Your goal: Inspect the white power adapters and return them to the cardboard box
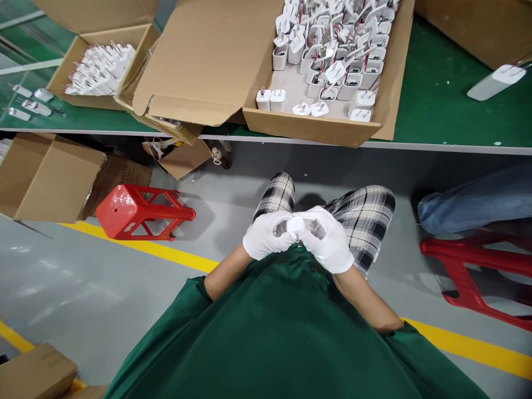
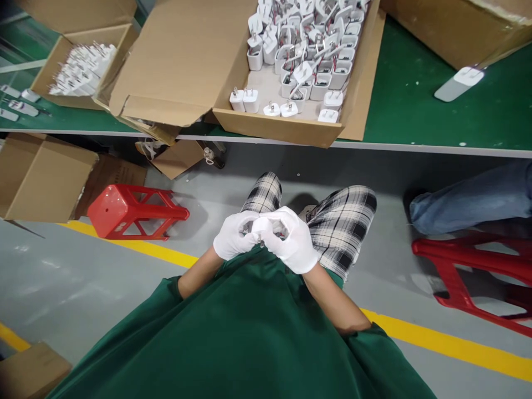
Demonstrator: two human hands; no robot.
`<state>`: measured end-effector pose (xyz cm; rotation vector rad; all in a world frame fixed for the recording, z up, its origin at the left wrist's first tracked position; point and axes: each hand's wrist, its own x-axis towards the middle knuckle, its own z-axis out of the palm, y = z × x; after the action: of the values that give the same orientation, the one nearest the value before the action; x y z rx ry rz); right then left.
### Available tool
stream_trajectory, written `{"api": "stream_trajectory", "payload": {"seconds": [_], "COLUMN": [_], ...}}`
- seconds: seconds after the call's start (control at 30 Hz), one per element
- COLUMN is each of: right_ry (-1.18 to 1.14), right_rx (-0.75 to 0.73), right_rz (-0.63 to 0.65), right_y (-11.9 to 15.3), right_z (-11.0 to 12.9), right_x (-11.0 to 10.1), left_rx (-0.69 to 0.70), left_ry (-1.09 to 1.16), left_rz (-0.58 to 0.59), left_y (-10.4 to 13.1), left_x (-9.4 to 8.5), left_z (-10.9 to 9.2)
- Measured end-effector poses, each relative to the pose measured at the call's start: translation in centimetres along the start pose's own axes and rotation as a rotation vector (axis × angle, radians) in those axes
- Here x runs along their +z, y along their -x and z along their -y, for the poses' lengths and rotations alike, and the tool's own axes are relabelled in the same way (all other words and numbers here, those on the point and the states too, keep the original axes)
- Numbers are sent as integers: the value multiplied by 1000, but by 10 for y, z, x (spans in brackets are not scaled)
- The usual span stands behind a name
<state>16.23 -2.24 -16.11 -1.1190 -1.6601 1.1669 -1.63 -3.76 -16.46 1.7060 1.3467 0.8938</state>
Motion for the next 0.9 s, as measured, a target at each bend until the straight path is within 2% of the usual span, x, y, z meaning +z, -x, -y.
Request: {"api": "stream_trajectory", "payload": {"seconds": [0.13,0.23,0.33,0.4,0.47,0.6,0.73,0.9], "right_ry": [-60,-120,-83,-6,19,-219,-403,-470], "right_rx": [92,157,109,95,142,270,255,275], "right_rz": [-48,-50,23,61,89,166,174,163], "right_y": [1,-2,-5,-6,-5,1,5,7], "right_z": [-3,-5,-5,-5,-6,-10,-13,-16], "right_x": [6,5,0,-3,-4,3,13,17], "left_rx": [-55,-252,-413,-418,-388,-364,-364,-375], "left_ry": [145,373,586,670,718,784,775,713], "left_rz": [-54,-45,-53,-52,-37,-49,-70,-39], "left_y": [0,0,-1,-2,-2,1,5,7], "left_x": [6,11,15,17,20,26,30,29], "left_z": [0,1,2,2,3,4,3,5]}}
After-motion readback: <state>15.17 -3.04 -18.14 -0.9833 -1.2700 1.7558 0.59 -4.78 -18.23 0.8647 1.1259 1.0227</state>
